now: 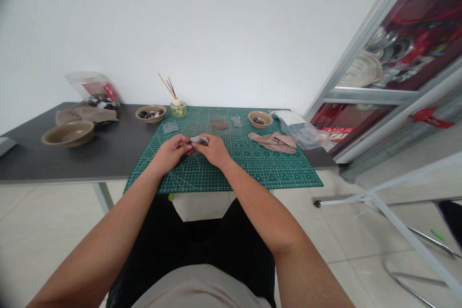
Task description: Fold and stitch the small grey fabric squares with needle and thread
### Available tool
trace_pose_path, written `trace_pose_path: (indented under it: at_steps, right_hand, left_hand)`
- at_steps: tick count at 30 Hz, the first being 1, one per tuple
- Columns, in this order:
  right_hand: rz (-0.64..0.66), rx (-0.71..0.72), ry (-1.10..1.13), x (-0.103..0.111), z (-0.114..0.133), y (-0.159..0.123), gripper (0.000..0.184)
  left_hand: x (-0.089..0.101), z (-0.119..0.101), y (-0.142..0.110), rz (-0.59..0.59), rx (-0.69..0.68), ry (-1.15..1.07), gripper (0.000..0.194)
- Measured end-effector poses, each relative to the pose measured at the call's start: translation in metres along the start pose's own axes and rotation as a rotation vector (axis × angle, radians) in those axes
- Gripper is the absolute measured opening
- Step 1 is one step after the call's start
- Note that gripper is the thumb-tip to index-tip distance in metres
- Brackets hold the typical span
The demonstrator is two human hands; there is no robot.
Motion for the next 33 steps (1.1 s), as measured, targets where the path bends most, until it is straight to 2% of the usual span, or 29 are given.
trace_pose_path:
  at_steps: [7, 14, 26, 33]
  right_hand:
    - [-0.027, 0.003, 0.009, 0.0013, -0.0009, 0.0004, 0.022]
    - [-0.061, 0.016, -0.008, 0.0005, -0.0022, 0.0012, 0.018]
    - [0.012, 0.013, 0.049, 0.0001, -0.0015, -0.0002, 0.024]
    - [-0.027, 0.025, 0.036, 0.0022, 0.0024, -0.0018, 0.023]
  left_hand:
    - [0.005, -0.0034, -0.0028, -0.042, -0.006, 0.194, 0.014]
    - [0.0049, -0.0077, -0.0045, -0.073, 0.005, 0.227, 0.016]
    - [0.0038, -0.0095, -0.006, -0.051, 0.002, 0.231, 0.016]
    - [0.0035, -0.0086, -0.0057, -0.05, 0.003, 0.188, 0.015]
Point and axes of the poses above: each hand's wrist, its own y-axis towards the middle knuckle, its own x-axis out of the back of the hand, z = x × y, the point moved 5 cm from there along y, towards the middle knuckle, and after that the axes turned 2 degrees about z, right-handed, at the moved point
